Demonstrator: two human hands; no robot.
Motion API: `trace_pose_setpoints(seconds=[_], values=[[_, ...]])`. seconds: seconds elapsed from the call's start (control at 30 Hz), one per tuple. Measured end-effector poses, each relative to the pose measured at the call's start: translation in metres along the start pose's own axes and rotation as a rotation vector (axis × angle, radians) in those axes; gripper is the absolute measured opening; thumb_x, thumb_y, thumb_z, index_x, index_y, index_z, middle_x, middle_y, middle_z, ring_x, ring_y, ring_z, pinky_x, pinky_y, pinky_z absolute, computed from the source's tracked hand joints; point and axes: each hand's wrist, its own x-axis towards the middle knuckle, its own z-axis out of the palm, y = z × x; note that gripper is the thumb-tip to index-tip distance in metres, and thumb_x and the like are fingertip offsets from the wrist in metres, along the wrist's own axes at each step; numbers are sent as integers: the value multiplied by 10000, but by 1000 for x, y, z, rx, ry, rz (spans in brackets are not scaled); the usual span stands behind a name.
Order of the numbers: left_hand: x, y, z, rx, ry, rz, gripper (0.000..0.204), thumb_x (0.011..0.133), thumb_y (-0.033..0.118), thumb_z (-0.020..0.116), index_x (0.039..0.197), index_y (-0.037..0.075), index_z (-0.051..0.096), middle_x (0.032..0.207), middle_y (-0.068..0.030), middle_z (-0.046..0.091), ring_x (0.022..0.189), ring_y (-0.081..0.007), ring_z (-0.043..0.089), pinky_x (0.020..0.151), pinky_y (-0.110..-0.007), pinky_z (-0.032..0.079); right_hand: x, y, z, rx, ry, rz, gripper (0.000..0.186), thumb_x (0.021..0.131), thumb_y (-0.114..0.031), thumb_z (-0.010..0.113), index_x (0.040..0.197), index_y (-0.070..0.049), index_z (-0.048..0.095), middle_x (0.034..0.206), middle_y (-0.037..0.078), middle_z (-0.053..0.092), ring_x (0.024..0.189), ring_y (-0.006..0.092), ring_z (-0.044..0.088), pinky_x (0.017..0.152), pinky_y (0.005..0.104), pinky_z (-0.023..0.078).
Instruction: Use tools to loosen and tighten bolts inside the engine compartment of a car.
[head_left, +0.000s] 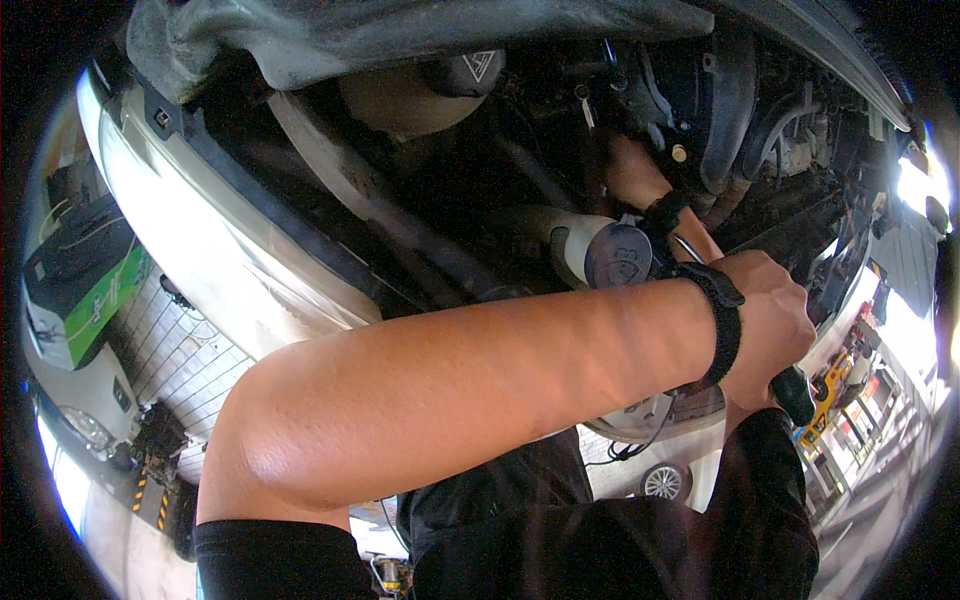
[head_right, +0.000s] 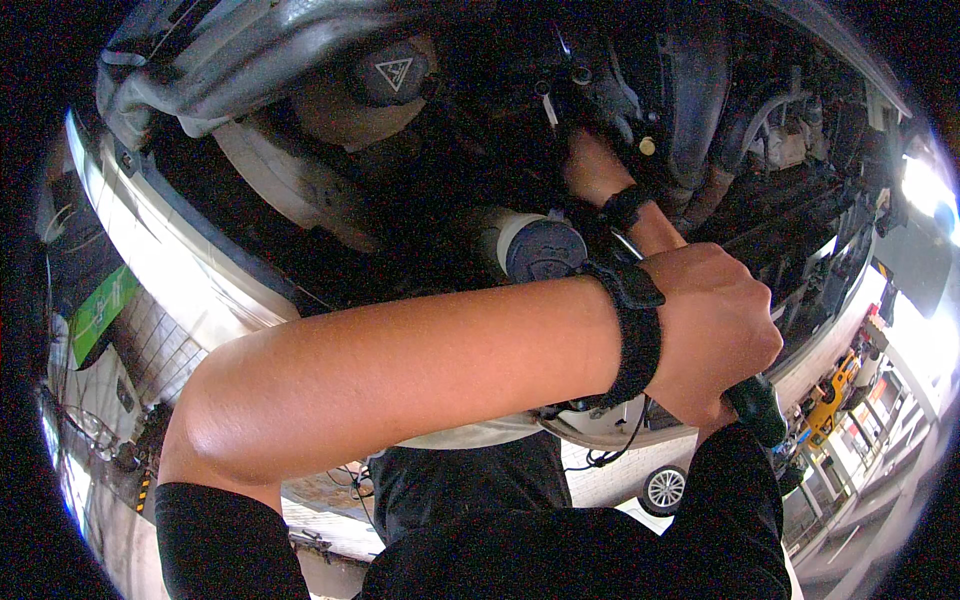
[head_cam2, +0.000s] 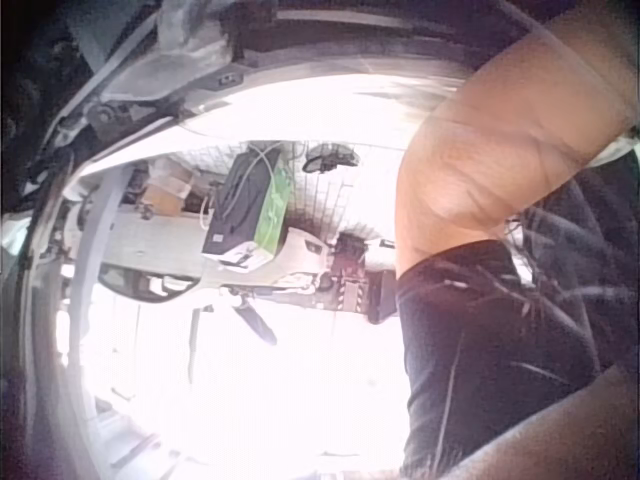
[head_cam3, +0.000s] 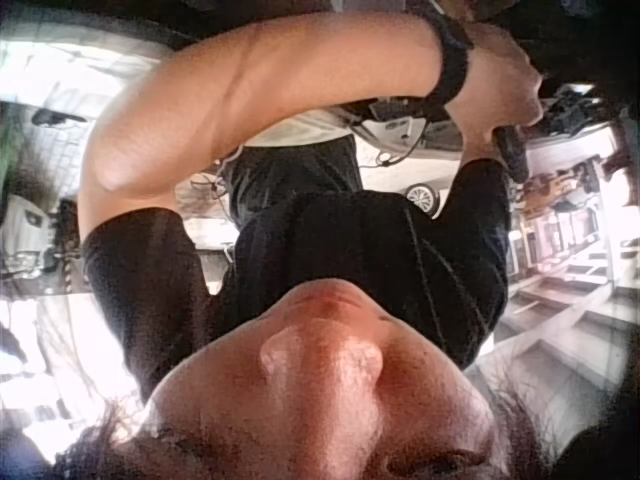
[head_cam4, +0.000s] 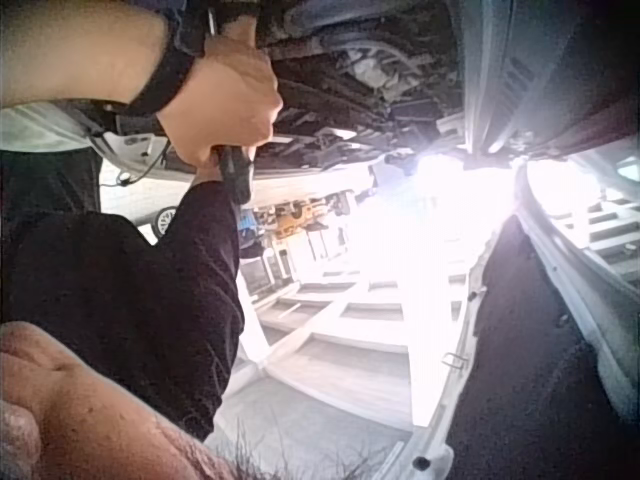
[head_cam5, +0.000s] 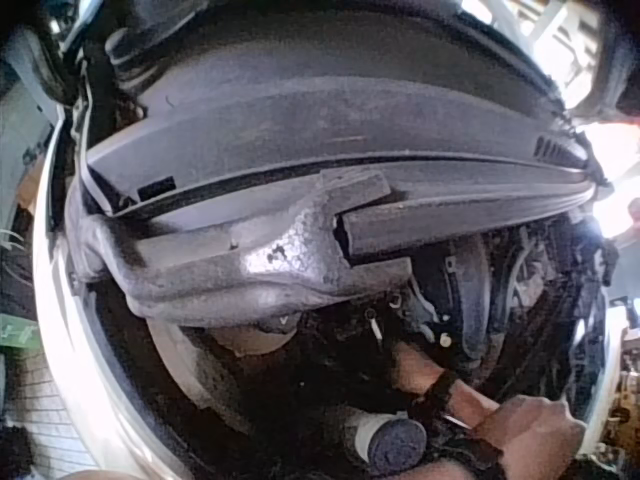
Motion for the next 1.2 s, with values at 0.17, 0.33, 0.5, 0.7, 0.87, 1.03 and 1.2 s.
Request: trace_pose_setpoints(seconds=[0.17,0.33,0.5,0.7,0.87,1.03,1.2], values=[[1,-1,7,15,61,25,337,634,385,738,738,65,731,740,-170,693,733,-339,705,677,-425,572,-2,-9,-2,46,-24,-2,325,819,-69,544,1119,52,576,1091,299,610,1052,464,582,924,520,478],[2,9,3,85,-54,-138,316,637,373,754,768,85,753,822,-125,698,776,-297,701,694,-378,549,-6,-19,-24,-19,-11,142,345,828,-83,561,1155,28,562,1102,305,604,1063,463,573,924,535,473],[0,-1,4,13,3,-14,331,631,380,740,745,69,741,760,-147,696,746,-312,706,679,-400,563,-11,-19,-30,-53,64,89,352,832,-81,566,1174,1,560,1110,310,600,1071,463,568,921,544,471],[2,2,-3,34,-102,-44,361,682,419,726,811,83,756,857,-151,720,848,-273,712,753,-381,558,-5,-8,-4,37,41,-33,394,842,-20,523,1233,18,554,1071,294,636,1060,447,594,903,476,478],[1,-1,7,7,41,26,303,607,347,734,706,61,730,705,-154,689,704,-331,707,648,-423,575,2,-1,1,92,-61,35,367,837,-16,518,1196,27,579,1085,292,638,1037,436,613,895,455,482],[2,0,-2,36,-116,-39,346,669,404,729,811,90,757,867,-145,718,854,-280,708,762,-384,557,4,2,-3,1,-66,55,357,848,-43,533,1195,20,584,1070,306,631,1053,442,600,899,473,480],[0,1,5,47,-18,-45,332,649,384,730,802,91,757,863,-142,718,843,-274,709,752,-386,556,-9,-14,-27,-11,70,103,375,845,-107,585,1202,5,558,1120,312,595,1074,468,565,929,525,479]])
